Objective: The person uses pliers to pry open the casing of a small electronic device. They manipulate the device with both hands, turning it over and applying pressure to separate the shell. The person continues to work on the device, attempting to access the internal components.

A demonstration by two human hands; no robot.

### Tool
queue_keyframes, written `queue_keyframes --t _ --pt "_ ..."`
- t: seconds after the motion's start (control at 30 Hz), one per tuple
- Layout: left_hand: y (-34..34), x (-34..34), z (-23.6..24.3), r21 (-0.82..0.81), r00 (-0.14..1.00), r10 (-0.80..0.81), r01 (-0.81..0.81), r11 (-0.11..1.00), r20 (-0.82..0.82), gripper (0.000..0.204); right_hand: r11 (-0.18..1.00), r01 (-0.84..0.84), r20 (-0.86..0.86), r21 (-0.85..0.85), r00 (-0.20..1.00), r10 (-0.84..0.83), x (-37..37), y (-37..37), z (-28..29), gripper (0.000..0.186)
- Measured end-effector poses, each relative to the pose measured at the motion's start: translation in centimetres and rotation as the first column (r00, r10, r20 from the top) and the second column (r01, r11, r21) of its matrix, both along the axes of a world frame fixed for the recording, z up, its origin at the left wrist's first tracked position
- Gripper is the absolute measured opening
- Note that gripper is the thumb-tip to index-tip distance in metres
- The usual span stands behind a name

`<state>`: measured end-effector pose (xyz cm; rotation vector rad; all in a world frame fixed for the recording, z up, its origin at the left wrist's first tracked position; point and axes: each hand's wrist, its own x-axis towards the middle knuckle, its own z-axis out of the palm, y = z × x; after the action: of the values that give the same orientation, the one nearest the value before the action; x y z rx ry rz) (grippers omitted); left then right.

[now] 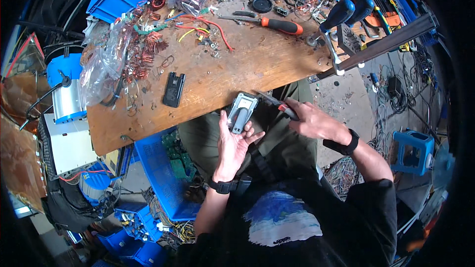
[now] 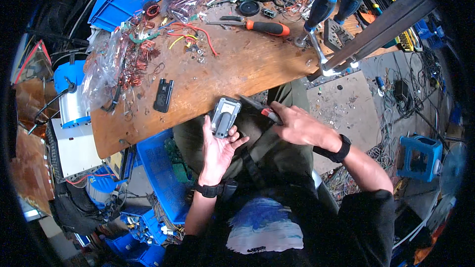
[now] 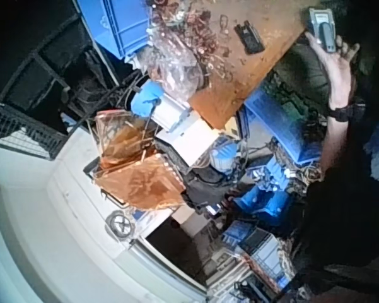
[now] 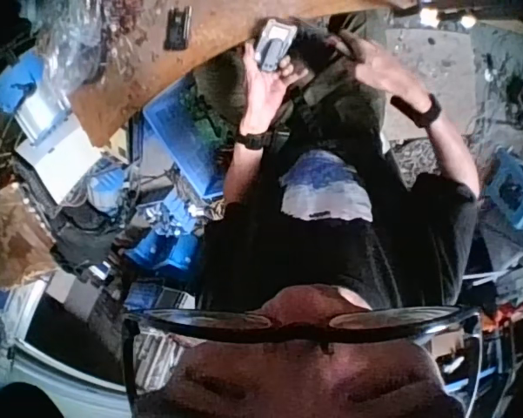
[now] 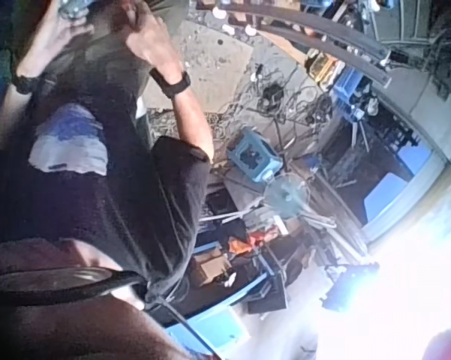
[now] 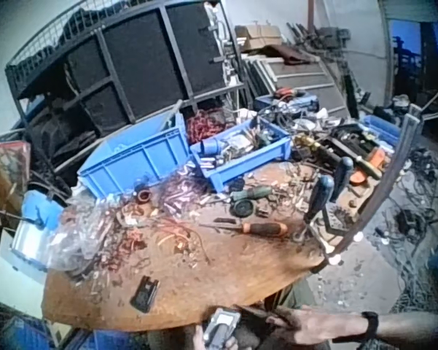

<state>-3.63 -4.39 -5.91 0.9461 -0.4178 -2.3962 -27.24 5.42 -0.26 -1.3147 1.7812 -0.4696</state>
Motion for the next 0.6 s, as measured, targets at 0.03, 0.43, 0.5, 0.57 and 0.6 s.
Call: queue_keyframes --t 0.03,0.43,0.5,0.57,0.6 --pt "0.1 0.0 -0.1 -0.009 1.000 -0.003 0.003 1.000 -0.015 0.058 0.999 0.027 0.023 0.022 0.999 -0.028 -0.1 0.3 0.1 0.061" --pt "0.6 1.6 -0.9 -0.021 0.977 0.005 -0.010 1.000 -0.213 0.063 0.995 -0.085 0.338 0.052 0.939 0.062 0.8 4.2 2.8 0.051" --pt "0.7 1.8 -1.1 -0.066 0.975 -0.006 -0.009 0.998 -0.221 0.061 0.991 -0.088 0.357 0.104 0.933 0.046 0.8 4.3 4.3 0.048" --pt "0.6 2.0 -1.4 -0.124 0.972 -0.037 0.008 0.992 -0.232 0.059 0.993 -0.102 0.298 0.051 0.951 0.083 0.9 4.8 4.8 0.047" --pt "0.7 2.1 -1.4 -0.153 0.970 -0.050 0.013 0.988 -0.237 0.058 0.993 -0.073 0.209 -0.098 0.974 0.092 1.3 5.4 4.2 0.047"
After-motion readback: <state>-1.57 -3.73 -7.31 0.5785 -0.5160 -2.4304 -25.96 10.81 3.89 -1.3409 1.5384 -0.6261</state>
